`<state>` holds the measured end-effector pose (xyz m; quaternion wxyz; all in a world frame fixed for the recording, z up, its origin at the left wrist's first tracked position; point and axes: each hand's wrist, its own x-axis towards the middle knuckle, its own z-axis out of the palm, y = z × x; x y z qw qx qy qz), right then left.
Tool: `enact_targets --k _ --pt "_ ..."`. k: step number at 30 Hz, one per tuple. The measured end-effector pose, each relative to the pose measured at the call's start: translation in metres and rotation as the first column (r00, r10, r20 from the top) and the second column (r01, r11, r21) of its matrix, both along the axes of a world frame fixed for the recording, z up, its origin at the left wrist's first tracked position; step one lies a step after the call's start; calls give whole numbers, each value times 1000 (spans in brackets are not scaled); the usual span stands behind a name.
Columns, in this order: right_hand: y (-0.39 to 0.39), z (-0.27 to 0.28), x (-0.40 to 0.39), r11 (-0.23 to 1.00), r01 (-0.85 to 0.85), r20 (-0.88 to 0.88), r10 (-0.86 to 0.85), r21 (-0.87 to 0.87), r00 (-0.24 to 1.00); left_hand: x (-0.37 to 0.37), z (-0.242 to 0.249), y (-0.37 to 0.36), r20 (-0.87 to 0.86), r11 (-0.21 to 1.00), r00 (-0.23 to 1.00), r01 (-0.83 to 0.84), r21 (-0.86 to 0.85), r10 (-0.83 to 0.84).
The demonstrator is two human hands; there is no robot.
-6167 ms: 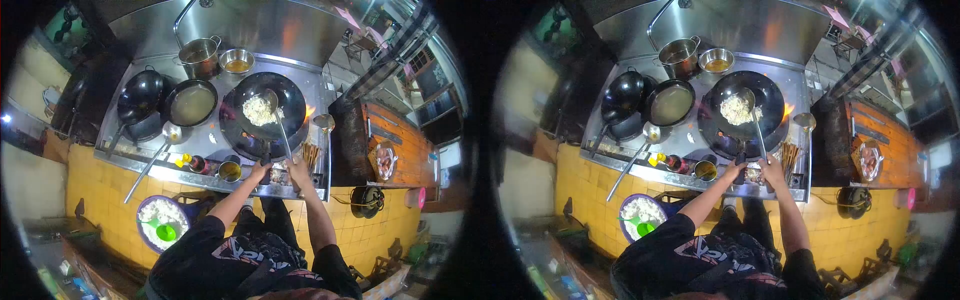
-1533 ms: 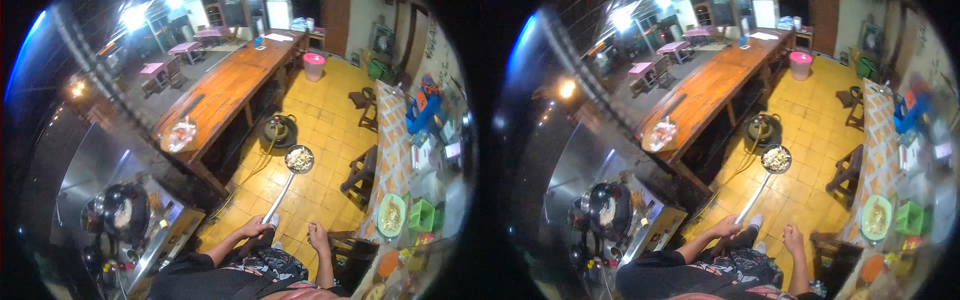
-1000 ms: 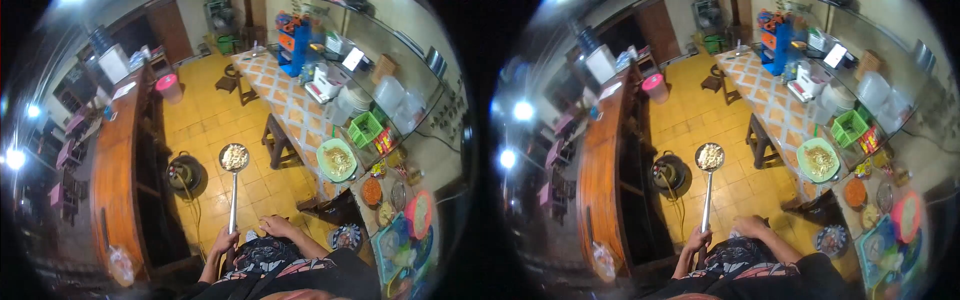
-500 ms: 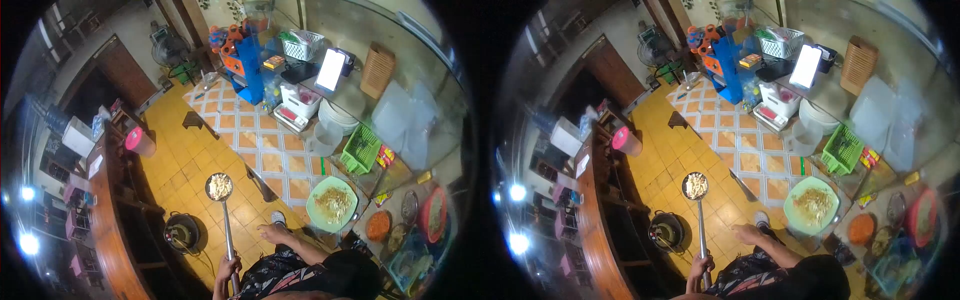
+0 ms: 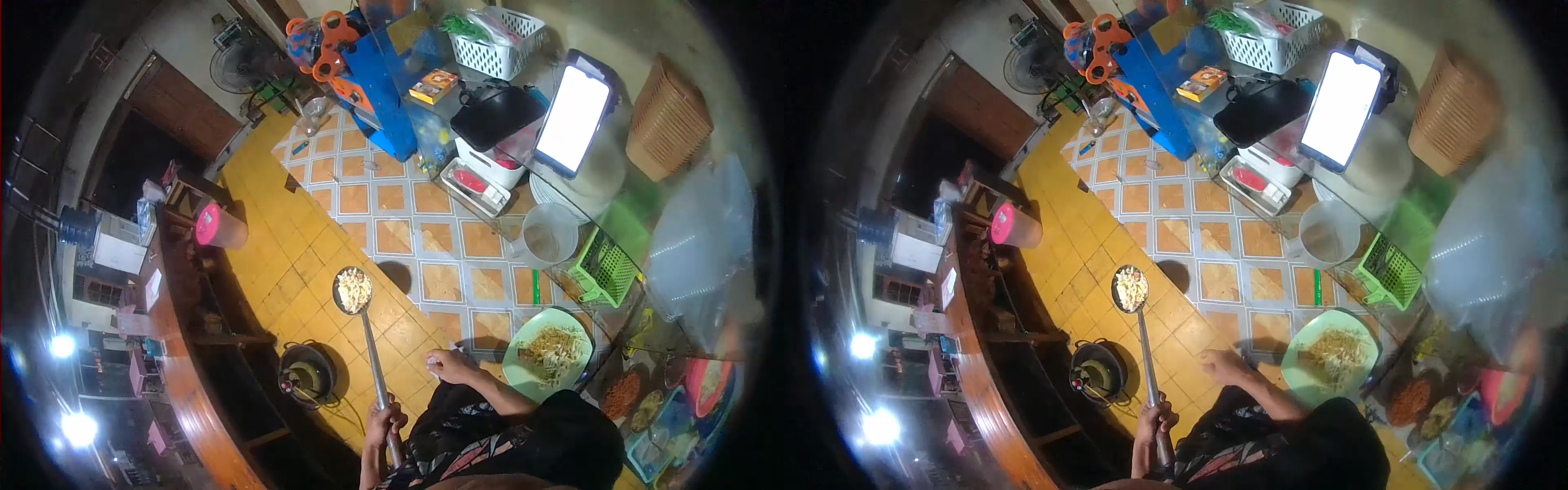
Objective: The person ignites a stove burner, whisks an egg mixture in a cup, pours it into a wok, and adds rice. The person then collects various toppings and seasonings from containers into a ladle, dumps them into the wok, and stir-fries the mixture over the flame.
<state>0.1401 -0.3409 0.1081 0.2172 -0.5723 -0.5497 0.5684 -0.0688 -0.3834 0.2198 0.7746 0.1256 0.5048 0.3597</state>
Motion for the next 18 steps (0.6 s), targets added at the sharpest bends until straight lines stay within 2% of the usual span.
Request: enact_targets --k 6,8,12,14,15,16,17,18 --pt "-7 4 10 995 -99 -3 99 -9 995 3 7 2 -88 999 995 42 1 -41" --pt "-13 15 21 994 -104 68 102 24 992 2 8 1 -90 998 995 44 -33 -47" --pt "-31 -13 30 994 -114 197 111 2 974 0 14 -6 -9 998 998 66 20 -66" --pt "-36 -16 37 989 -41 183 14 144 983 0 15 -14 -96 983 982 169 76 -162" --pt "-40 -13 41 987 -18 202 -15 158 979 2 18 -17 -143 974 969 215 74 -203" --pt "-40 -2 44 987 27 211 -61 160 976 -2 14 -25 -61 977 982 182 111 -176" --pt "-43 -2 45 983 101 205 -131 153 970 -2 16 -32 -151 956 958 265 125 -245" --pt "-48 1 49 952 160 279 -234 261 931 -1 18 -36 -231 926 919 355 126 -321"
